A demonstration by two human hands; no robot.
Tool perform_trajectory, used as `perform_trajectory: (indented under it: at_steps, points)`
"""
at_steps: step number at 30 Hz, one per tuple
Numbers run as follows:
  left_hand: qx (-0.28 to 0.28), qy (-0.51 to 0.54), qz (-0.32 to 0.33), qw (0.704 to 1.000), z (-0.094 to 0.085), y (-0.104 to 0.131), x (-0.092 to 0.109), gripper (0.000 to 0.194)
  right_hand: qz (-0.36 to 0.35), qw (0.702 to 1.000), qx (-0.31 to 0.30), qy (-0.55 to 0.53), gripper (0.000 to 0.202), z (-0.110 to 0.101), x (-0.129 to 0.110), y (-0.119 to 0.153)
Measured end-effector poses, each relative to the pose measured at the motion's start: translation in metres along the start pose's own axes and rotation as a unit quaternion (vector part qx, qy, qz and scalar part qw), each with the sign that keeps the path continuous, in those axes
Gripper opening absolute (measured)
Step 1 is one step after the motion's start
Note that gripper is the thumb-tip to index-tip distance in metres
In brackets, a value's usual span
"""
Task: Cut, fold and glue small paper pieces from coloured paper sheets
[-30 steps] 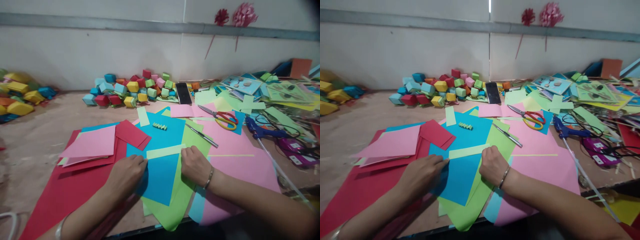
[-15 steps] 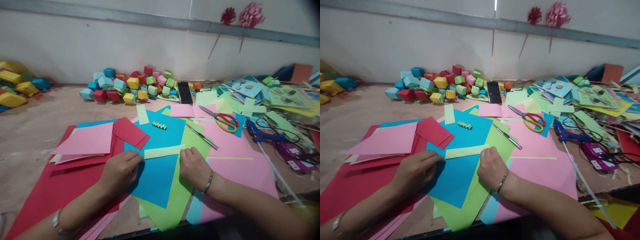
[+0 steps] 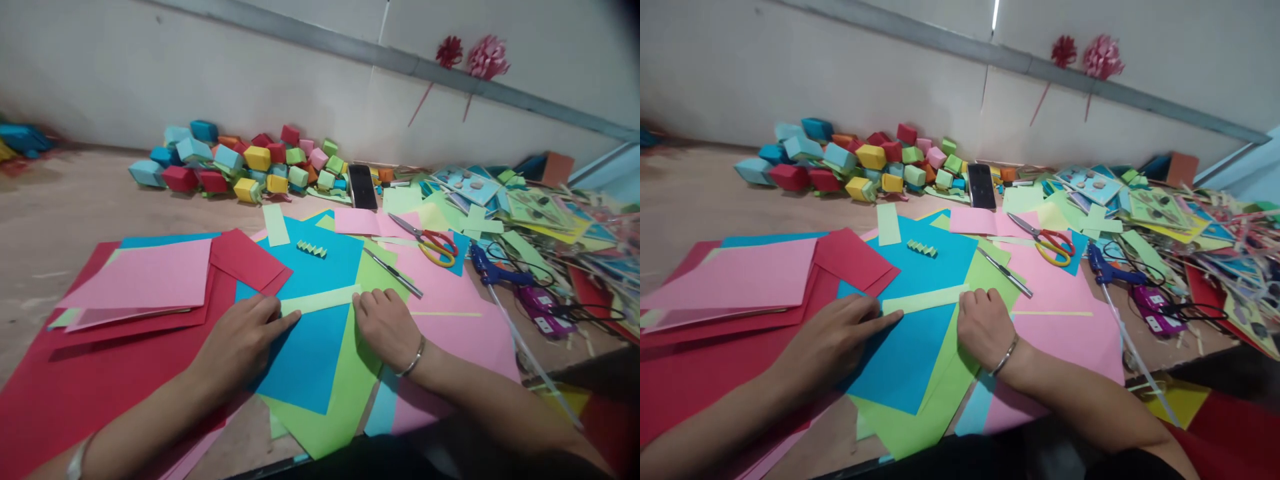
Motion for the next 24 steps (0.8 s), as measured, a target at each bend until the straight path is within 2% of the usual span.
perform_trajectory:
  at_steps: [3, 5, 7, 9, 11, 14, 19, 21, 24]
  points:
    - [0.009, 0.002, 0.012, 1.000, 0.001, 0.002, 0.003, 0.033, 0.033, 0.999, 0.025, 0.005, 0.018, -0.012, 0.005, 0.000]
    - [0.016, 0.007, 0.013, 1.000, 0.003, 0.004, 0.005, 0.033, 0.001, 0.998, 0.057, -0.005, 0.020, -0.021, -0.005, 0.000]
    - [0.019, 0.012, 0.006, 1.000, 0.006, 0.005, 0.005, 0.034, -0.061, 0.995, 0.071, -0.026, 0.027, -0.024, -0.021, 0.000]
    - [0.021, 0.007, 0.001, 1.000, 0.007, 0.006, 0.005, 0.037, -0.096, 0.993, 0.052, -0.046, 0.029, -0.020, -0.031, -0.001]
    - [0.024, -0.003, 0.005, 1.000, 0.007, 0.006, 0.006, 0.040, -0.086, 0.994, 0.015, -0.059, 0.027, -0.011, -0.030, -0.003]
    - [0.030, -0.008, 0.011, 0.999, 0.001, 0.005, 0.007, 0.039, -0.029, 0.998, -0.028, -0.055, 0.022, -0.001, -0.015, -0.003]
    - [0.048, 0.005, 0.023, 0.999, -0.010, 0.003, 0.007, 0.036, 0.071, 0.996, -0.059, 0.010, 0.025, 0.007, 0.029, 0.001]
    - [0.059, 0.020, 0.019, 0.998, -0.013, 0.002, 0.006, 0.034, 0.080, 0.996, -0.040, 0.017, 0.027, 0.003, 0.041, -0.001]
    - [0.071, 0.024, 0.012, 0.997, -0.014, 0.002, 0.004, 0.031, 0.060, 0.997, 0.040, -0.020, 0.025, -0.007, 0.043, -0.006]
Point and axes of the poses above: each hand's wrist, its own y-axis away from the middle knuckle, its own z-axis out of the palm, x = y × z, the point moved 10 cm from there along -y, towards the middle knuckle, and after that the axes turned 10 degrees about -x, right-handed, at the moved point
